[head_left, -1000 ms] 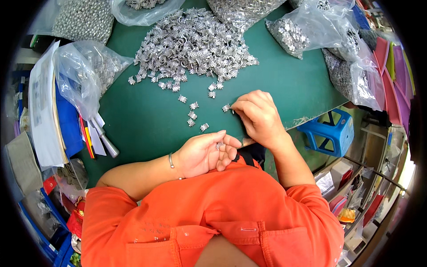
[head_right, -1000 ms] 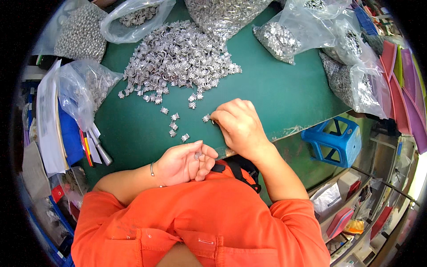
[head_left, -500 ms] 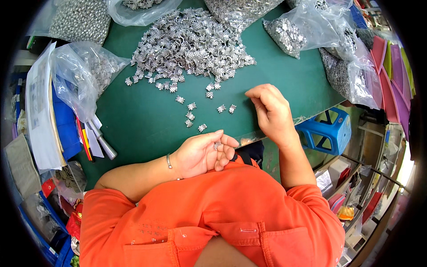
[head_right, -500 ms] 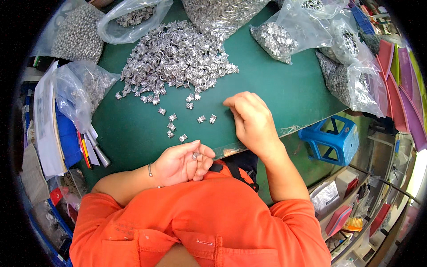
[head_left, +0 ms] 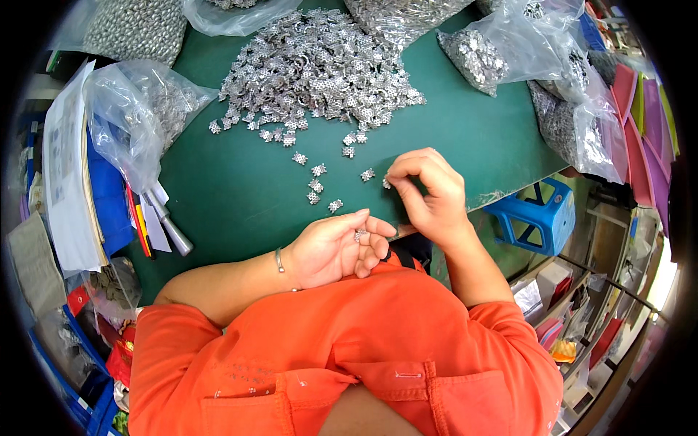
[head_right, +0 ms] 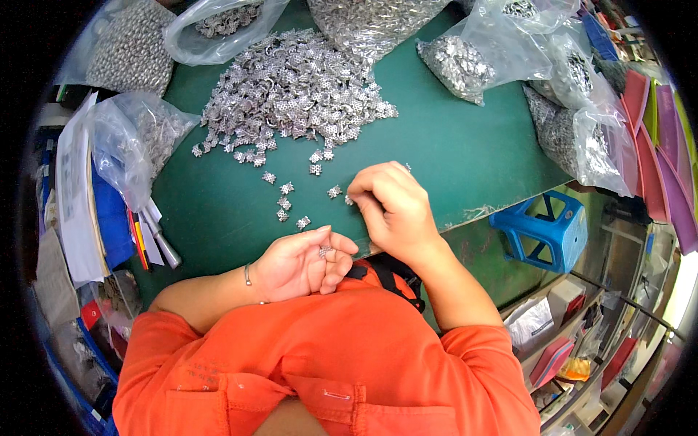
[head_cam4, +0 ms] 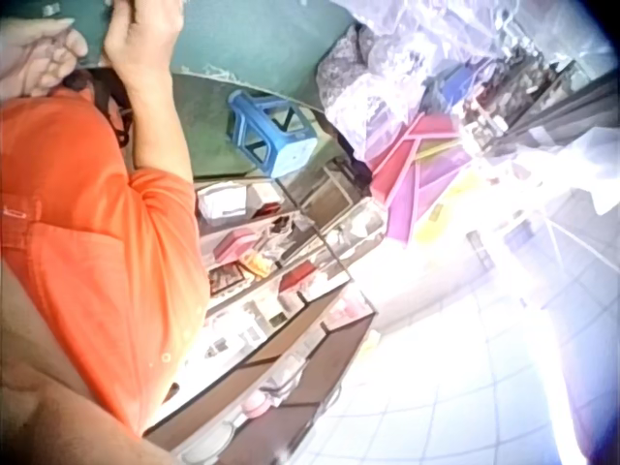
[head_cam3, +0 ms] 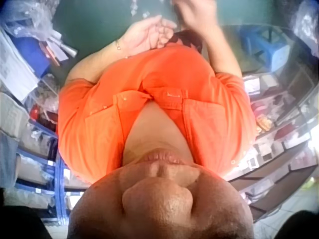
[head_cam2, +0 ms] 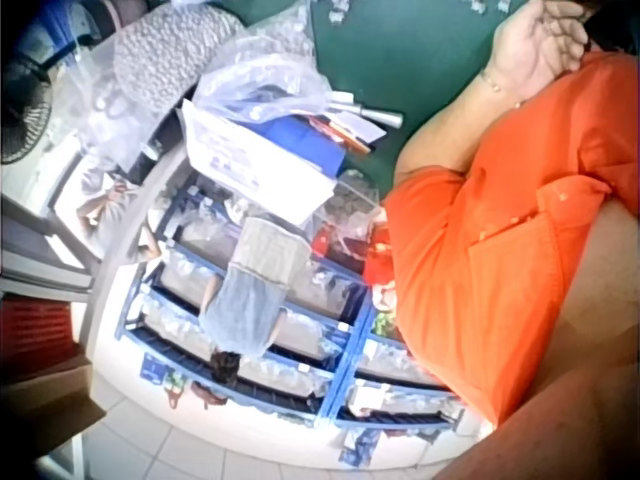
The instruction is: The person sorts through a large pile of small silver-colored metal pieces on a green workstation, picking them up from the pile and arranging them into smaller groups.
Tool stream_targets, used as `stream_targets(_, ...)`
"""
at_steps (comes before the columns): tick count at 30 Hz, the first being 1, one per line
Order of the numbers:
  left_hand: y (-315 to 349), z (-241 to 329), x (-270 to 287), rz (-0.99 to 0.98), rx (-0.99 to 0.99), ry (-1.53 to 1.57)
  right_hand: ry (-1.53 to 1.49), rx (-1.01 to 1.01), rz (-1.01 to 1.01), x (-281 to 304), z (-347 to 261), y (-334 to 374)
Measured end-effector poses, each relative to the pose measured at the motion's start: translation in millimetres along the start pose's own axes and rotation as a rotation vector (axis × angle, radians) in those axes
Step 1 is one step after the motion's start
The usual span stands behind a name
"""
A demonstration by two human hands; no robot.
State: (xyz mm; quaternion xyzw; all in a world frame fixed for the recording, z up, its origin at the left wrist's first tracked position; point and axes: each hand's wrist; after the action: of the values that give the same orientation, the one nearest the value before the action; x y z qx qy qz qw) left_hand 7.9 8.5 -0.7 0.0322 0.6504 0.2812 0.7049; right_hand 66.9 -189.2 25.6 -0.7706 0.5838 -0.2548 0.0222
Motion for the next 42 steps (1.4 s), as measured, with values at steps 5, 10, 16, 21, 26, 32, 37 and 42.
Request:
stream_targets(5, 1.3, 0.2, 0.1, 0.007, -0.008, -0.013, 0.267, 0.052, 0.102, 28.6, 10.4, -10.5)
stream_targets(10, 0.2, 0.4, 0.1, -0.023, -0.022, -0.018, 0.504, 0.029, 0.041, 46.4, 21.0, -8.5)
stream_targets(16, -1.1, -1.9, 3.5, -0.032, -0.029, -0.005, 0.314, 0.112, -0.022, 3.6, 6.4, -12.3)
stream_targets(21, -3.1, -4.6, 6.8, -0.078, -0.04, 0.03, 0.142, 0.057, -0.132, -13.6, 8.1, -8.1)
stream_targets(26, -2.7, -4.4, 7.0, -0.121, -0.049, 0.067, -0.254, -0.067, -0.447, 7.4, -6.9, -29.7)
stream_targets(32, -5.1, -6.6, 10.0, -0.128, -0.039, 0.079, 0.317, 0.207, -0.224, -29.9, 8.0, -33.9)
stream_targets(37, -4.0, -6.5, 8.1, -0.089, -0.035, 0.049, 0.195, 0.04, -0.313, -19.1, 1.8, -29.4)
stream_targets(42, -3.4, -5.7, 7.0, -0.085, -0.031, 0.047, 0.204, -0.018, -0.219, -10.1, 0.7, -32.3)
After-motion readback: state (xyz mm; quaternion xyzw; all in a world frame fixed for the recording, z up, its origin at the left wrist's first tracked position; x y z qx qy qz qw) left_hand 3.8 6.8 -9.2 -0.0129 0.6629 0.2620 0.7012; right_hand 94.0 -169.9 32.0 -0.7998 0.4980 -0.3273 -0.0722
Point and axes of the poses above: each hand's wrist, its own y-axis away from the middle knuckle, its own x-axis out of the back of the hand, z = x × y, and after that the axes turned 10 degrees about -y, right-handed
